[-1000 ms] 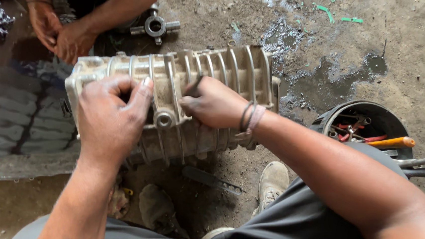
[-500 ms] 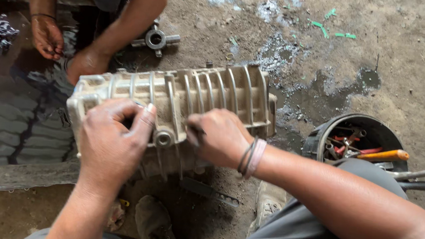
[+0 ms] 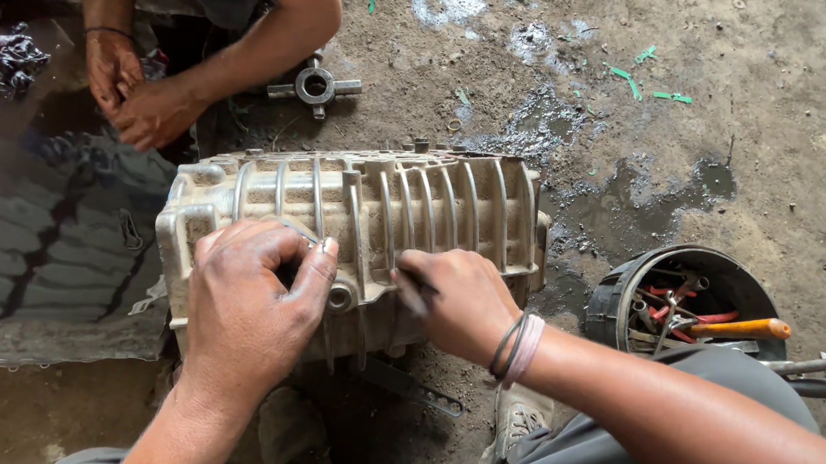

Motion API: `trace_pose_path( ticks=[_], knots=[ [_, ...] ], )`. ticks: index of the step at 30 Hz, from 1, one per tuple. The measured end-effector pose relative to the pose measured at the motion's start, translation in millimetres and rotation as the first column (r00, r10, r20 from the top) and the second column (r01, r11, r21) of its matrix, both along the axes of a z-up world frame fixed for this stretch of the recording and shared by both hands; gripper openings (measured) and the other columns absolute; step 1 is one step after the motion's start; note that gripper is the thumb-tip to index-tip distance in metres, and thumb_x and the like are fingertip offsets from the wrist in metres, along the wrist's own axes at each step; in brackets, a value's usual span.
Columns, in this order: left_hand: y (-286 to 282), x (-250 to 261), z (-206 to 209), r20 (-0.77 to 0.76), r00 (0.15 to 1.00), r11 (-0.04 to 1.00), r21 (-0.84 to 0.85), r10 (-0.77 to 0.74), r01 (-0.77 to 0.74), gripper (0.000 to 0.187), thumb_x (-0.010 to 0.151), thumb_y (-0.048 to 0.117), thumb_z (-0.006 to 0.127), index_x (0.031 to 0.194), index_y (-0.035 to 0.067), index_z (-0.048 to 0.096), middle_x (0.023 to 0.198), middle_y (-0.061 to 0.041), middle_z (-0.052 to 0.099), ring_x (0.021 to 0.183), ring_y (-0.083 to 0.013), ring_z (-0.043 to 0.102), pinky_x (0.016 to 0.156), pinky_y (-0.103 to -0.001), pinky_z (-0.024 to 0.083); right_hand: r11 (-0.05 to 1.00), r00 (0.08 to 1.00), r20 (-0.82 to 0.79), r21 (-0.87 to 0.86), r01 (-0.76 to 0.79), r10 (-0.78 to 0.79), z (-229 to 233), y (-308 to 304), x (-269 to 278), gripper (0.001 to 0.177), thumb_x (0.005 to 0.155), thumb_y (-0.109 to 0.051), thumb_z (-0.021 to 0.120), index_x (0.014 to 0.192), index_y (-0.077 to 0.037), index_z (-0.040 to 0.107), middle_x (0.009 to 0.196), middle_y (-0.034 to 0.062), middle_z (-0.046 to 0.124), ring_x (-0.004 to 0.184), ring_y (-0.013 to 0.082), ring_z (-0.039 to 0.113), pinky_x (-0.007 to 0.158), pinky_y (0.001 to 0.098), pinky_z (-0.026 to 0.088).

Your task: The person uses a small metal tool to scrape and clean the surface of a large, ribbed mechanical housing. They systematically work along the ridges and grooves of the part, removing dirt and grime.

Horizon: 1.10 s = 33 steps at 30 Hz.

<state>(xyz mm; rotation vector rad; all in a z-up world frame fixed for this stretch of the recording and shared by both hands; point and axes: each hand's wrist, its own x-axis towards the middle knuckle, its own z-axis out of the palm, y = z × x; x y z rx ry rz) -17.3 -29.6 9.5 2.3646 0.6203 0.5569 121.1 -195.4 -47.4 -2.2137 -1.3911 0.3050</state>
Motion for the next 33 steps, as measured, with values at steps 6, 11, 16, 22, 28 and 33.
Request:
trace_pose_path(
  ticks=[6, 11, 16, 22, 28, 33],
  knots=[
    [1.0, 2.1, 2.0, 0.023, 1.000, 1.000, 0.008, -0.019, 0.018, 0.034, 0.088, 0.023, 0.073, 0.064, 0.003, 0.061, 0.066, -0.009, 0.061, 0.072, -0.0298, 0.061, 0.083, -0.043, 0.043, 0.987, 0.720, -0.694, 0.109, 0.115, -0.007, 6.5, 3.8, -6.9, 0.019, 0.097, -0.020, 0.064, 0.094, -0.002, 0.070, 0.066, 0.0186, 0.062, 0.061, 0.0396, 0.057, 0.052, 0.0471, 0.049],
    [-2.3, -1.1, 1.8, 0.054, 0.998, 1.000, -0.022, -0.019, 0.020, 0.032, 0.086, 0.022, 0.073, 0.063, 0.004, 0.061, 0.065, -0.007, 0.062, 0.071, -0.0274, 0.062, 0.084, -0.043, 0.042, 0.999, 0.959, -0.283, 0.043, 0.007, 0.005, 7.9, -4.9, -7.8, 0.024, 0.099, -0.022, 0.061, 0.084, -0.004, 0.066, 0.061, 0.0134, 0.061, 0.052, 0.0299, 0.063, 0.051, 0.0418, 0.049],
    [-1.6, 1.6, 2.7, 0.057, 0.998, 1.000, -0.017, -0.009, 0.010, 0.030, 0.086, 0.021, 0.072, 0.062, 0.006, 0.063, 0.065, -0.006, 0.063, 0.072, -0.0261, 0.062, 0.086, -0.044, 0.041, 0.999, 0.945, -0.326, -0.022, -0.029, 0.020, 11.1, -10.2, -10.5, 0.024, 0.097, -0.023, 0.059, 0.082, -0.005, 0.065, 0.056, 0.0123, 0.061, 0.047, 0.0275, 0.064, 0.048, 0.0417, 0.050],
    [-1.4, 3.4, 2.2, 0.047, 0.999, 1.000, -0.028, 0.002, -0.001, 0.031, 0.086, 0.022, 0.073, 0.063, 0.005, 0.063, 0.066, -0.007, 0.063, 0.075, -0.0268, 0.062, 0.089, -0.043, 0.041, 0.998, 0.978, -0.203, -0.042, -0.055, 0.046, 16.0, -6.5, -6.4, 0.028, 0.099, -0.025, 0.059, 0.079, -0.006, 0.063, 0.056, 0.0142, 0.059, 0.048, 0.0306, 0.063, 0.049, 0.0437, 0.048],
    [0.8, 6.1, 0.6, 0.025, 1.000, 0.999, -0.034, 0.014, -0.013, 0.030, 0.085, 0.023, 0.073, 0.063, 0.006, 0.065, 0.065, -0.007, 0.064, 0.073, -0.0273, 0.063, 0.089, -0.044, 0.041, 0.983, 0.957, -0.229, -0.013, -0.185, 0.177, 16.4, -2.0, 5.0, 0.025, 0.098, -0.024, 0.059, 0.081, -0.005, 0.062, 0.060, 0.0139, 0.059, 0.052, 0.0314, 0.062, 0.051, 0.0451, 0.048],
    [1.3, 6.8, -1.8, 0.109, 0.994, 1.000, 0.017, 0.009, -0.011, 0.029, 0.086, 0.023, 0.073, 0.064, 0.005, 0.064, 0.068, -0.009, 0.064, 0.078, -0.0300, 0.063, 0.093, -0.045, 0.042, 0.929, 0.959, -0.094, -0.237, -0.284, 0.269, 16.0, 10.2, 23.0, 0.027, 0.097, -0.025, 0.061, 0.076, -0.008, 0.061, 0.058, 0.0128, 0.060, 0.051, 0.0324, 0.061, 0.054, 0.0463, 0.048]
  ],
)
